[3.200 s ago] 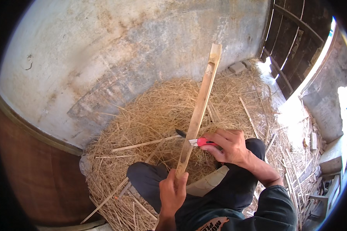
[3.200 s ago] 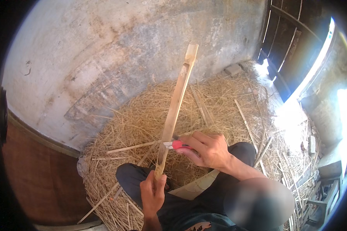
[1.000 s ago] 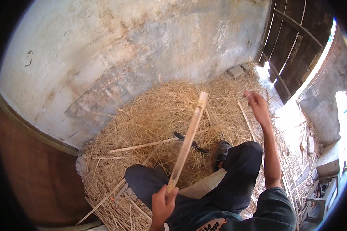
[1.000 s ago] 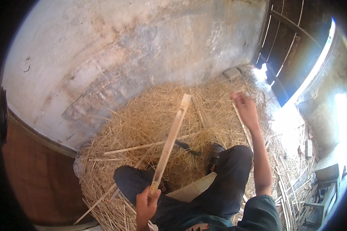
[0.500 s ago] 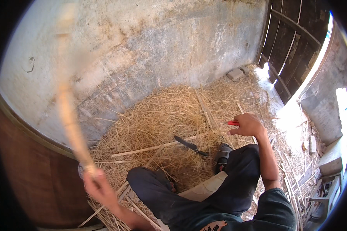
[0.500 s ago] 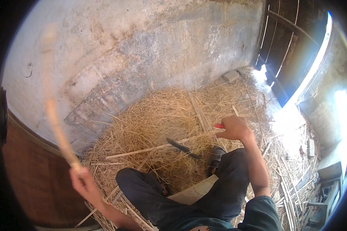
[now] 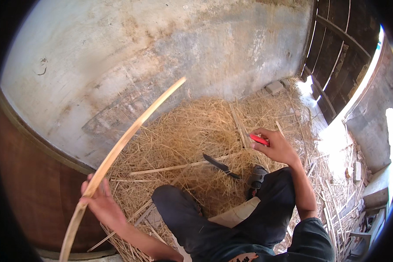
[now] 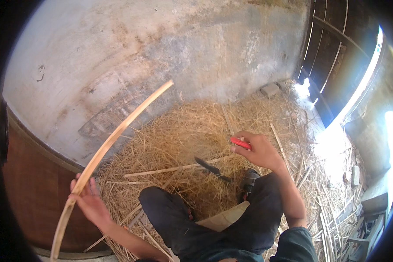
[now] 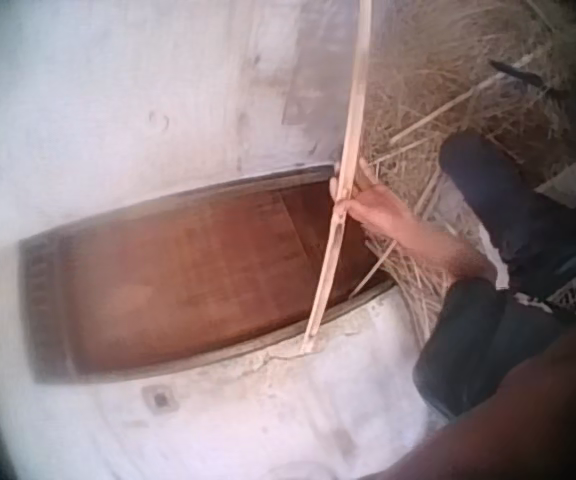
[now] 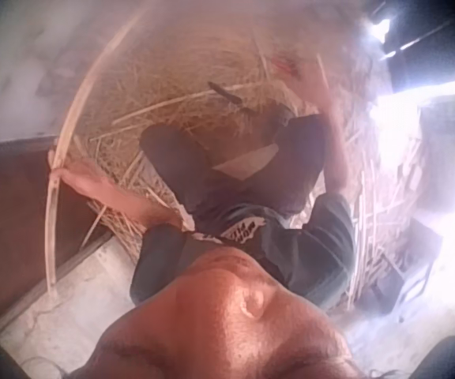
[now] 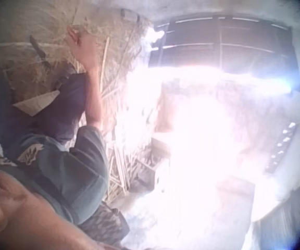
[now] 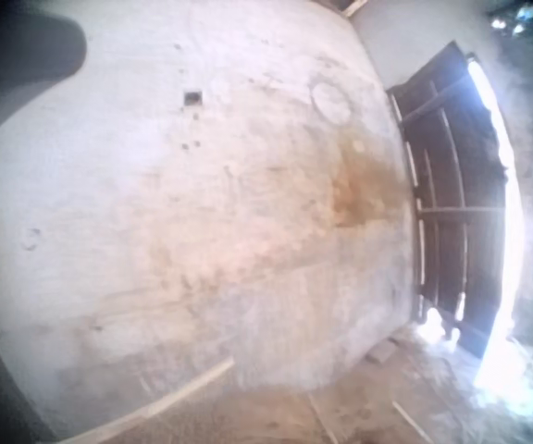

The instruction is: The person sits on a straw-covered floor and uses a red utility knife to shave thin strips from a long wooden stick. They repeatedly scrape the blade along the length of the stick to remove material, occasionally rotating the stick to work on different sides.

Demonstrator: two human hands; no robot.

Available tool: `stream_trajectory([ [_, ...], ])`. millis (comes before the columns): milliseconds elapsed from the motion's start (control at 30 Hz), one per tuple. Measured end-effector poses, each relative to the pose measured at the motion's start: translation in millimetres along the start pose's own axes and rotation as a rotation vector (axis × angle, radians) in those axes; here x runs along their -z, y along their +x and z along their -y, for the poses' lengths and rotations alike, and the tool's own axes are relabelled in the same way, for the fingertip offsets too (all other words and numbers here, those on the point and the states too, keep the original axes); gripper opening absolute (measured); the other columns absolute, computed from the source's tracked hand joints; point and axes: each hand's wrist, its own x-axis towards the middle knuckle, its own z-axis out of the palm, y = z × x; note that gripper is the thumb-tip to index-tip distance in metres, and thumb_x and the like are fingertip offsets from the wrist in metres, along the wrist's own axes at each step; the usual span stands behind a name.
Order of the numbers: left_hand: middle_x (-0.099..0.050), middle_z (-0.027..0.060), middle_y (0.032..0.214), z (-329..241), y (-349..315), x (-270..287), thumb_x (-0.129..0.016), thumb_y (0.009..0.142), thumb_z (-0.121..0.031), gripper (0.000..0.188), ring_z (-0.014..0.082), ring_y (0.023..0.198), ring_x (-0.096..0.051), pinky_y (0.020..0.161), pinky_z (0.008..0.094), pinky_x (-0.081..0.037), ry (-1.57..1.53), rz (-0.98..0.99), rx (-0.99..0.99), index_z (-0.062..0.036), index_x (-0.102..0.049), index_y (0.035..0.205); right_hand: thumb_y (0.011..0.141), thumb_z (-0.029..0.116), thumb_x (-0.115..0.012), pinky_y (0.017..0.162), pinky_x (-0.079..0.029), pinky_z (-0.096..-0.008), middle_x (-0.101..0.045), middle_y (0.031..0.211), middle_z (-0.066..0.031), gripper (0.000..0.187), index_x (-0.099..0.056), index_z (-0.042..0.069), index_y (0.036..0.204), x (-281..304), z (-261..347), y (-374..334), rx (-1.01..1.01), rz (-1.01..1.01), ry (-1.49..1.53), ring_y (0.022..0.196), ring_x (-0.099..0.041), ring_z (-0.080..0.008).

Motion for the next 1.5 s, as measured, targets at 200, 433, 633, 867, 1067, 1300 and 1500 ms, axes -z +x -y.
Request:
stream_trajectory([
  [200, -0.044, 0.0215, 0.157, 60.0, -65.2, -65.0, -0.051, 0.105, -0.054, 0.073, 0.0314, 0.146, -0.047, 0.123, 0.0424, -0.045, -0.308, 0.066, 0.274, -0.0008, -0.040, 0.154, 0.106, 0.044, -0.063, 0.068, -0.051, -0.0365, -0.071, 0.089, -0.0062, 0.061, -0.057, 0.000, 0.146, -14.1, 24.8, 5.2, 0.015, -0.057, 0.445, 0.076, -0.064, -0.0155],
  [433, -0.050, 0.0232, 0.151, 82.7, -128.2, -90.6, -0.055, 0.106, -0.042, 0.058, 0.0313, 0.135, -0.060, 0.110, 0.0414, -0.060, -0.604, 0.173, 0.600, -0.0012, -0.048, 0.147, 0.111, 0.043, -0.052, 0.048, -0.027, -0.0234, -0.055, 0.075, 0.0014, 0.061, -0.048, 0.000, 0.154, -24.0, 15.3, 10.3, -0.119, -0.304, 1.110, 0.050, -0.030, -0.0024],
  [633, -0.050, 0.0237, 0.153, 75.1, -156.8, -92.4, -0.045, 0.112, -0.047, 0.062, 0.0326, 0.134, -0.060, 0.106, 0.0474, -0.060, -0.375, 0.405, 0.859, -0.0029, -0.041, 0.155, 0.107, 0.039, -0.062, 0.047, -0.022, -0.0263, -0.040, 0.058, 0.0071, 0.035, -0.066, 0.004, 0.107, -25.3, -0.6, 13.9, -0.139, -0.528, 1.219, 0.047, -0.030, -0.0055],
  [867, -0.071, 0.0169, 0.130, 49.3, -161.8, -82.3, -0.080, 0.095, -0.027, 0.052, 0.0219, 0.106, -0.073, 0.087, 0.0370, -0.059, 0.232, 1.328, 0.922, -0.0009, -0.063, 0.137, 0.107, 0.035, -0.063, 0.048, -0.023, -0.0259, -0.047, 0.062, 0.0055, 0.031, -0.067, 0.005, 0.106, -25.3, 6.5, 13.2, -0.139, -0.487, 1.179, 0.049, -0.034, -0.0053],
  [1067, -0.073, 0.0139, 0.115, -7.4, -147.6, -137.3, -0.097, 0.073, -0.026, 0.054, 0.0214, 0.099, -0.072, 0.080, 0.0384, -0.055, 0.534, 0.881, -0.042, -0.0011, -0.073, 0.114, 0.109, 0.038, -0.061, 0.048, -0.027, -0.0247, -0.050, 0.067, 0.0042, 0.034, -0.067, 0.005, 0.110, -36.1, 37.6, 5.4, -0.154, -0.257, 1.162, 0.052, -0.037, -0.0044],
  [1300, -0.072, 0.0162, 0.106, 12.7, -145.2, -172.4, -0.090, 0.082, -0.029, 0.062, 0.0296, 0.097, -0.071, 0.081, 0.0424, -0.056, 0.747, 0.915, -0.249, -0.0039, -0.064, 0.133, 0.109, 0.037, -0.061, 0.052, -0.037, -0.0208, -0.061, 0.078, 0.0013, 0.032, -0.066, 0.005, 0.109, -39.7, 76.3, -12.8, -0.071, -0.033, 0.967, 0.060, -0.049, -0.0035],
  [1500, -0.067, 0.0109, 0.079, 25.4, -165.0, -155.7, -0.066, 0.104, -0.018, 0.035, 0.0189, 0.063, -0.061, 0.063, 0.0320, -0.050, 0.636, 0.946, 0.164, 0.0007, -0.061, 0.134, 0.107, 0.031, -0.065, 0.065, -0.049, -0.0246, -0.069, 0.086, -0.0014, 0.032, -0.071, 0.000, 0.115, -43.3, 71.9, -14.8, 0.115, -0.004, 0.962, 0.070, -0.059, -0.0069],
])
